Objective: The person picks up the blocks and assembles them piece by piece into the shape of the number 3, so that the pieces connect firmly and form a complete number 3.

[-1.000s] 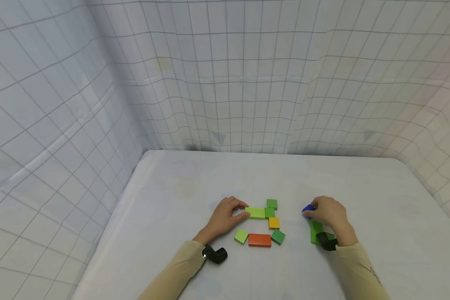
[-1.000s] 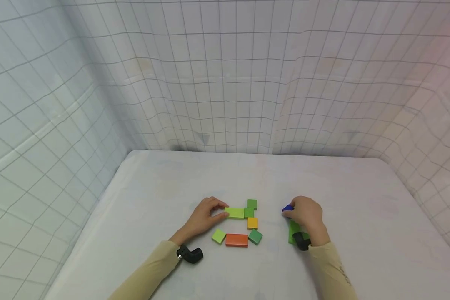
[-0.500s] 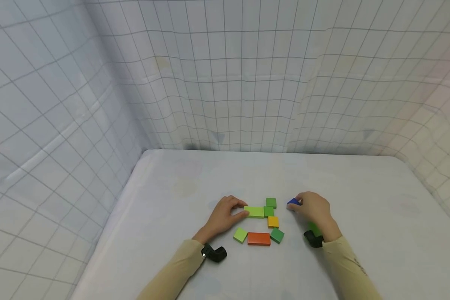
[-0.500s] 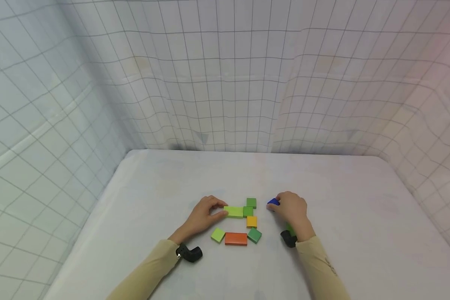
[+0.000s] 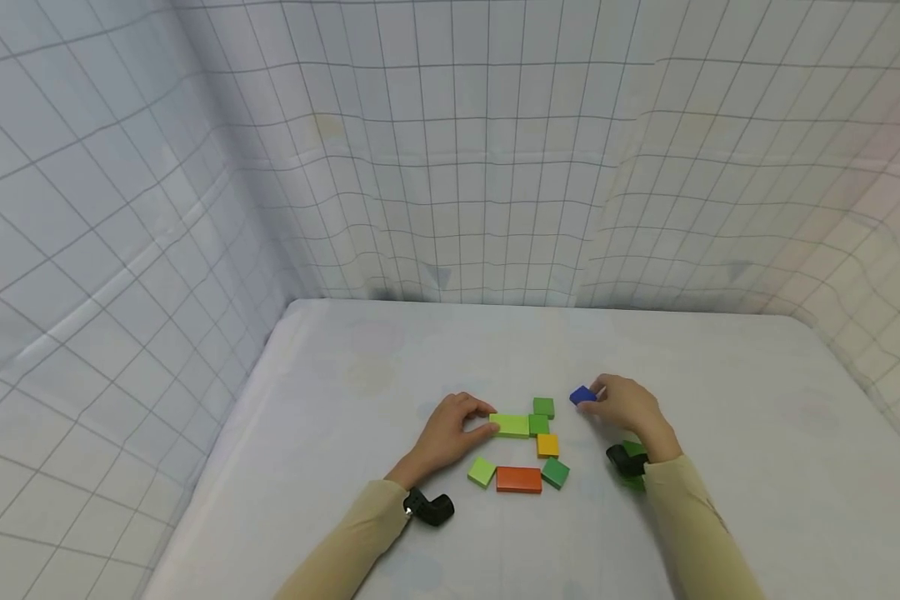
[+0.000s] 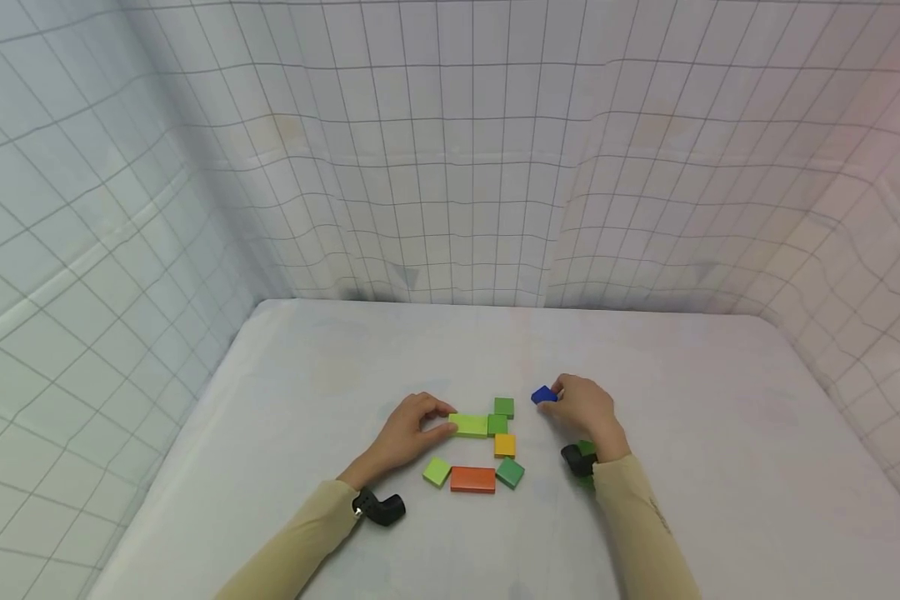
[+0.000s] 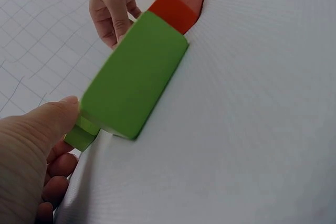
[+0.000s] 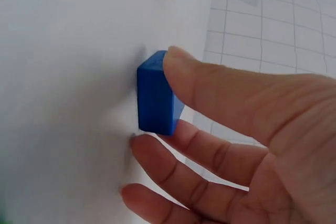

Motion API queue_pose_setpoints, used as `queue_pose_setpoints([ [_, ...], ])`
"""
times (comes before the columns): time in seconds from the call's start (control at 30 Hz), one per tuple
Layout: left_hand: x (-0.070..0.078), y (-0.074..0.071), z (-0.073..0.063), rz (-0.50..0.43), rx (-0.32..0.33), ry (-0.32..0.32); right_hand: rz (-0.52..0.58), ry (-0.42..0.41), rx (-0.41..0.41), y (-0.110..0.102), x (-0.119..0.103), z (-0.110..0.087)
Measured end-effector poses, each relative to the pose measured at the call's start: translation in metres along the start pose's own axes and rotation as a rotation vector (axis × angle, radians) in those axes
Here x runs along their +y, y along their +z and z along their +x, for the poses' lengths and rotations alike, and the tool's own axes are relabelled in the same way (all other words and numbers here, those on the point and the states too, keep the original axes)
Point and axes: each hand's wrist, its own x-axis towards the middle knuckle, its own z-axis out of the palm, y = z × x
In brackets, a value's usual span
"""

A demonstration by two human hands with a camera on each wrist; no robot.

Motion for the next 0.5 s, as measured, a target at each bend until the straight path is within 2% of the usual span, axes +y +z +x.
queue_pose_setpoints([
  [0.23,0.000,0.000,0.000,0.001,-0.006,-0.006,0.025,0.021,0.007,0.003,-0.013,0.024],
  [0.37,0.000,0.001,0.000,-0.001,-0.006,-0.008,0.052,0.006,-0.001,0.003,-0.016,0.029],
  [0.5,0.001,0.000,0.000,0.001,-0.005,-0.009,0.093,0.017,-0.046,0.003,-0.012,0.032],
])
